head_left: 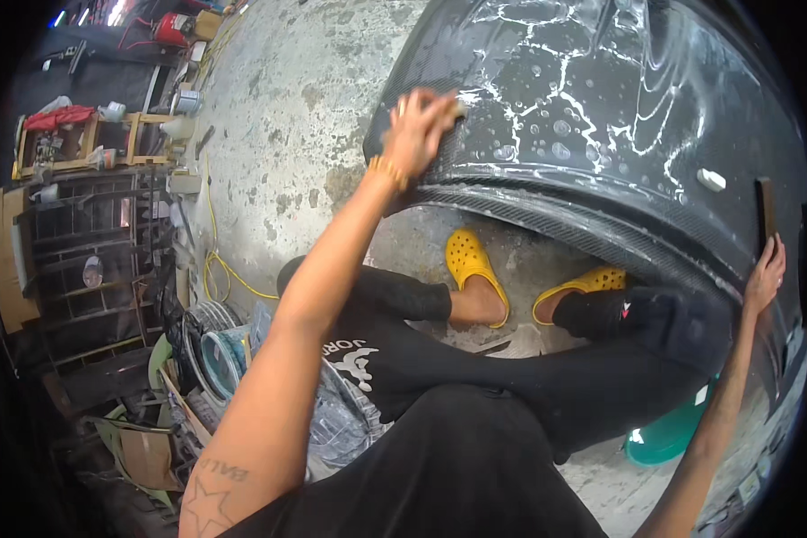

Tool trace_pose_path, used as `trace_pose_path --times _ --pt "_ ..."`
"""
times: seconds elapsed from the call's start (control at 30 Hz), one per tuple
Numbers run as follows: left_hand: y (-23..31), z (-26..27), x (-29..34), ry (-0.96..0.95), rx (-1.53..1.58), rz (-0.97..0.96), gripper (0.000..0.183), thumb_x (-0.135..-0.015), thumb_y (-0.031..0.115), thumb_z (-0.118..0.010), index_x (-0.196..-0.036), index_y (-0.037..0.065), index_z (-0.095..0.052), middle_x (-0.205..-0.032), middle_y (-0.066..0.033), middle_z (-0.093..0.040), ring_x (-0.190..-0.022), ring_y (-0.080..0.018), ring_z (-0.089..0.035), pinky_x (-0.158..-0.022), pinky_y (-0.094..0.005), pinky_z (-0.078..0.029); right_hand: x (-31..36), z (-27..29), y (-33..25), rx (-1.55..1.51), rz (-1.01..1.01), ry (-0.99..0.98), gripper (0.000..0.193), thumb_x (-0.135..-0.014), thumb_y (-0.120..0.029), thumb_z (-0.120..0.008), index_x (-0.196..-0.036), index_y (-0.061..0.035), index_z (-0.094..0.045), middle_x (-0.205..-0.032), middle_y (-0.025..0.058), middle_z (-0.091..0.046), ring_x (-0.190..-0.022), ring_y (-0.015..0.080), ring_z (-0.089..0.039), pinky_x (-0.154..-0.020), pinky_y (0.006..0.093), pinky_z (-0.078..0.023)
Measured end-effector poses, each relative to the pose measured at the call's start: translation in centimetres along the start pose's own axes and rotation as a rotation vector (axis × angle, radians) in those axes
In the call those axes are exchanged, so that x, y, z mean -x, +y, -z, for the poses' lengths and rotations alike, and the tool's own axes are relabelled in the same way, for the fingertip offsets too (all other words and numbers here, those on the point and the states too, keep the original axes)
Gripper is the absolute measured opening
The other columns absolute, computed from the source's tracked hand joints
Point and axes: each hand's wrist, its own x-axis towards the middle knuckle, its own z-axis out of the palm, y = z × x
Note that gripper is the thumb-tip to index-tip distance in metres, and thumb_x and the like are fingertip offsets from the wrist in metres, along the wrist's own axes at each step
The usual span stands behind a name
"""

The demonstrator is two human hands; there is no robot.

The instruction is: The recorder is wet sanding a carbon fiber hood using a sanding block and sandpaper.

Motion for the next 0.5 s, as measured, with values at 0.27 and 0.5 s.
trace_pose_path --times 0.27,0.5 --pt "6.1 -2.2 6.2 -0.100 0.044 0.087 0.041 -0.097 0.015 -0.063 -0.137 0.022 -0.067 -0.129 -0.0148 -0.057 -0.119 -0.0356 -0.054 -0.105 -0.0519 -0.041 1.9 2.1 -1.9 -0.043 -0.254 -0.009 0.052 -0.110 -0.050 -0.040 -0.147 -0.0182 -0.056 -0.151 0.0112 -0.053 -0.142 0.0307 -0.048 -0.116 0.0437 -0.037" --pt "-2.7 -1.2 -9.2 0.096 -0.095 0.193 0.037 -0.100 0.018 -0.060 -0.136 0.026 -0.064 -0.134 -0.0159 -0.054 -0.124 -0.0395 -0.051 -0.107 -0.0595 -0.038 -0.6 1.6 -6.0 -0.125 -0.264 -0.001 0.050 -0.110 -0.049 -0.040 -0.149 -0.0215 -0.054 -0.156 0.0093 -0.049 -0.144 0.0290 -0.045 -0.117 0.0438 -0.036"
